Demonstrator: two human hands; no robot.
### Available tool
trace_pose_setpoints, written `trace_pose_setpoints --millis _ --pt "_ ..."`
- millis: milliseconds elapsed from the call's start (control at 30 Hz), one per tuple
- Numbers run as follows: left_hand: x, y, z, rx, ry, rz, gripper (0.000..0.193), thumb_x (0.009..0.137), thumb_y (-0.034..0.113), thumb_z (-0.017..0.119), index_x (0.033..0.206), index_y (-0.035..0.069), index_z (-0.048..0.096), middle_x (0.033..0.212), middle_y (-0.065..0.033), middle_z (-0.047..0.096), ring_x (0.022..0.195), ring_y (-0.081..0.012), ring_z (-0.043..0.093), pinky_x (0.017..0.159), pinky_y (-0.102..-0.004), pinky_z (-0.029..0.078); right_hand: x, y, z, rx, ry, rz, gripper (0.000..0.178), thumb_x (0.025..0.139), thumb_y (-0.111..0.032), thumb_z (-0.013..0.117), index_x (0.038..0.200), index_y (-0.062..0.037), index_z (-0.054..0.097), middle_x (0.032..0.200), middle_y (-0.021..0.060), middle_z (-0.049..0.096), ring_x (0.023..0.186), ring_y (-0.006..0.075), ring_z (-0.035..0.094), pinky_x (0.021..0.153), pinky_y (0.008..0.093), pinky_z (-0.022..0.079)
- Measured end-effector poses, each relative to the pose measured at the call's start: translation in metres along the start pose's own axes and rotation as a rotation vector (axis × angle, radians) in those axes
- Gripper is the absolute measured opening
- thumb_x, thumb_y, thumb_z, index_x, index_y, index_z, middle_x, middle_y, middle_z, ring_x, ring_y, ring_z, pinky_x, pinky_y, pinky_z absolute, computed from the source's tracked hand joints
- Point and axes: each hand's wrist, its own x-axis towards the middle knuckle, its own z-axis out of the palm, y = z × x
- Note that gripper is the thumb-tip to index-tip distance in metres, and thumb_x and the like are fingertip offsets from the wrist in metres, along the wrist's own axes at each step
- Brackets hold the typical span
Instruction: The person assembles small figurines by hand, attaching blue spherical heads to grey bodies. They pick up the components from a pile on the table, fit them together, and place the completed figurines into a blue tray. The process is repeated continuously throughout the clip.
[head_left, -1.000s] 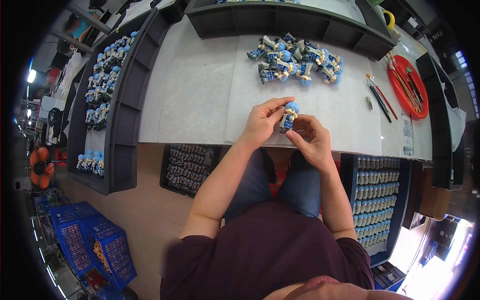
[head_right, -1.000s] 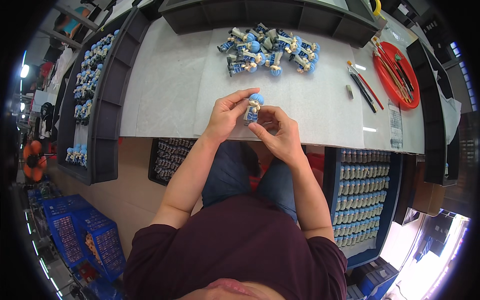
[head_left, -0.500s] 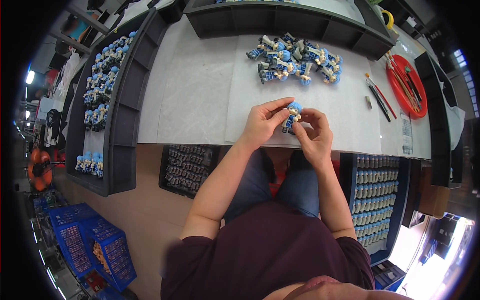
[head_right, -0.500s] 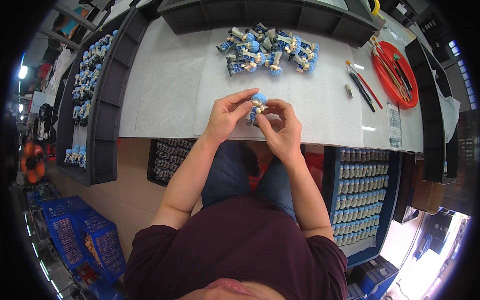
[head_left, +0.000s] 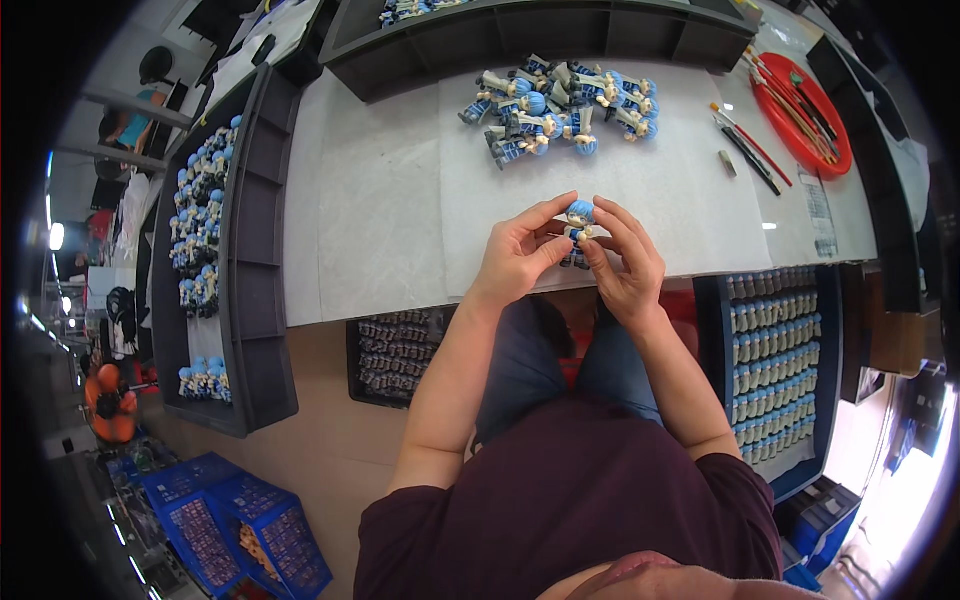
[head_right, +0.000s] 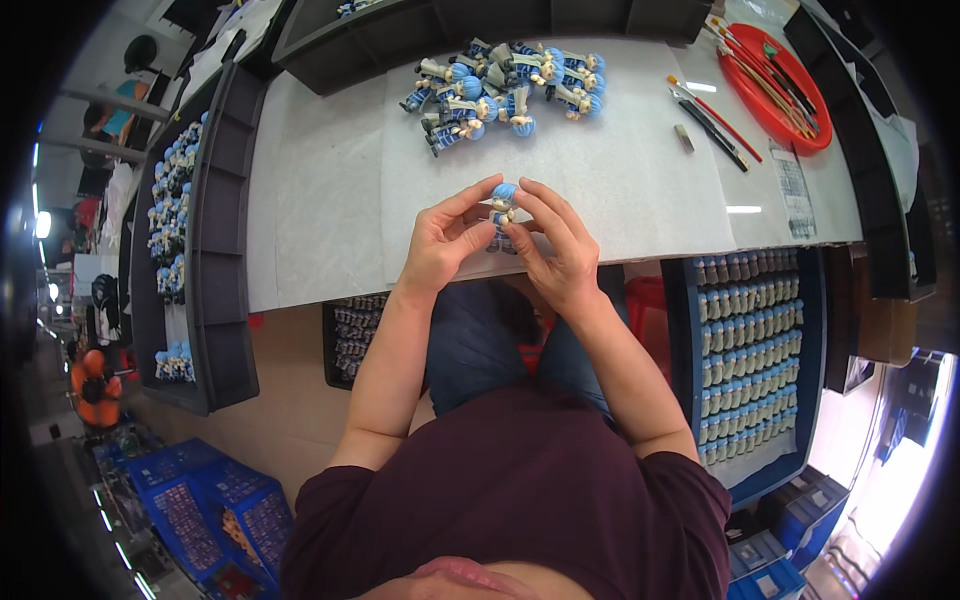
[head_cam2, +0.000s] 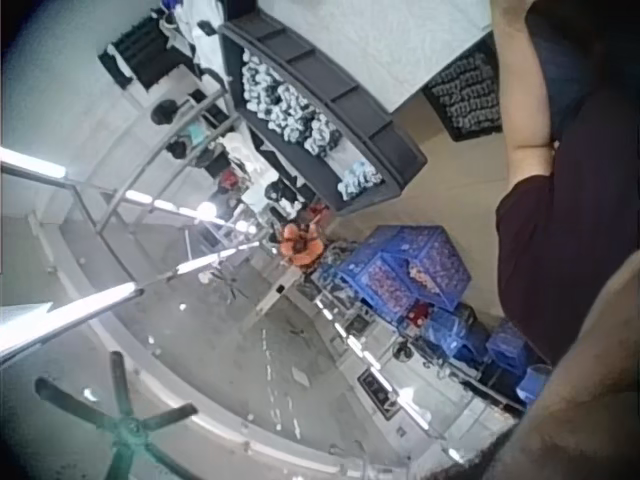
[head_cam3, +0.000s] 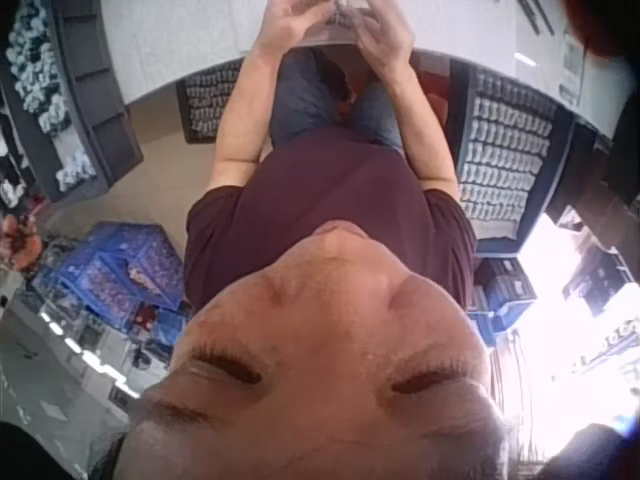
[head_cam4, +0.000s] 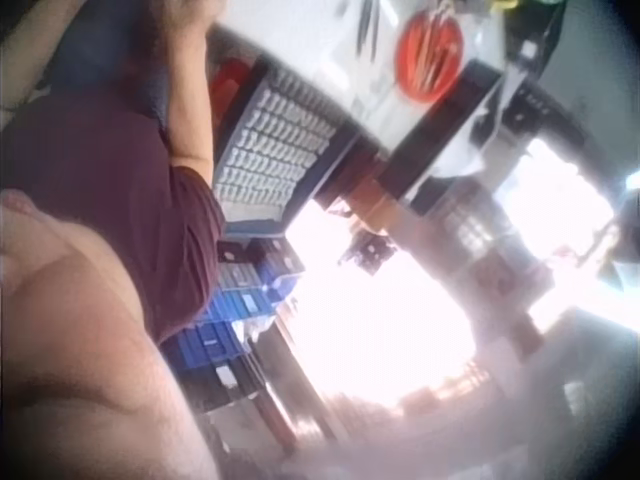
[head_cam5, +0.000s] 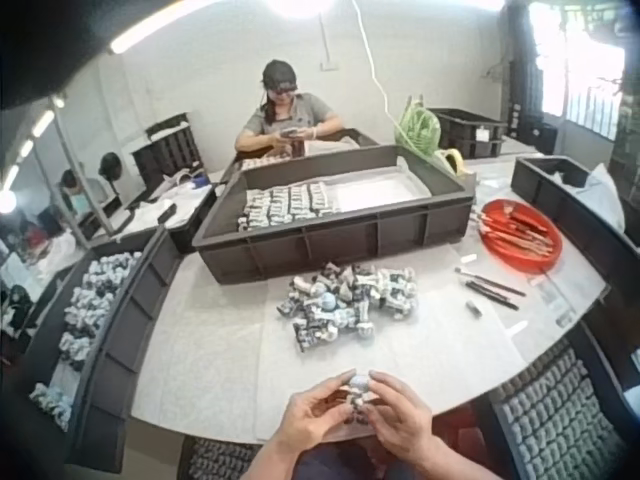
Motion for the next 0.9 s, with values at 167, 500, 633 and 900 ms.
trace_pose_setpoints --millis 167,500,633,900 --pt "0.001 -0.004 -0.002 0.001 0.040 -0.018 0.048 0.077 -0.010 0.057 0.122 -0.002 0.047 0.104 -0.0055 0.054 0.087 -0.0102 0.054 0.073 -0.0210 0.047 -0.003 0.005 0.001 -0.114 0.089 -0.154 0.029 0.071 0.002 0.067 0.099 0.0006 0.060 0.103 0.0164 0.060 0.082 0.0239 0.064 0.066 0.0287 0.054" --pt "0.003 -0.007 0.002 0.083 0.050 -0.009 0.048 0.075 -0.013 0.058 0.121 -0.004 0.047 0.107 -0.0072 0.053 0.088 -0.0109 0.054 0.076 -0.0228 0.048 -0.004 -0.001 0.000 -0.155 0.153 -0.131 0.024 0.068 0.002 0.069 0.091 0.0002 0.061 0.094 0.0147 0.063 0.076 0.0240 0.064 0.063 0.0294 0.054" --pt "0.008 -0.008 0.003 0.088 0.041 -0.015 0.048 0.075 -0.013 0.057 0.121 -0.003 0.048 0.105 -0.0071 0.055 0.088 -0.0113 0.054 0.076 -0.0236 0.048 -0.003 0.001 -0.002 -0.176 0.175 -0.137 0.024 0.068 0.002 0.069 0.091 0.0000 0.060 0.093 0.0141 0.063 0.075 0.0239 0.064 0.062 0.0289 0.054" --pt "-0.001 0.000 -0.001 -0.038 0.090 -0.061 0.046 0.078 -0.009 0.054 0.123 -0.002 0.046 0.107 -0.0078 0.057 0.093 -0.0131 0.055 0.078 -0.0247 0.047 -0.008 -0.008 0.009 0.146 0.111 0.169 0.037 0.071 0.000 0.069 0.105 0.0007 0.054 0.105 0.0134 0.058 0.087 0.0202 0.061 0.067 0.0292 0.054"
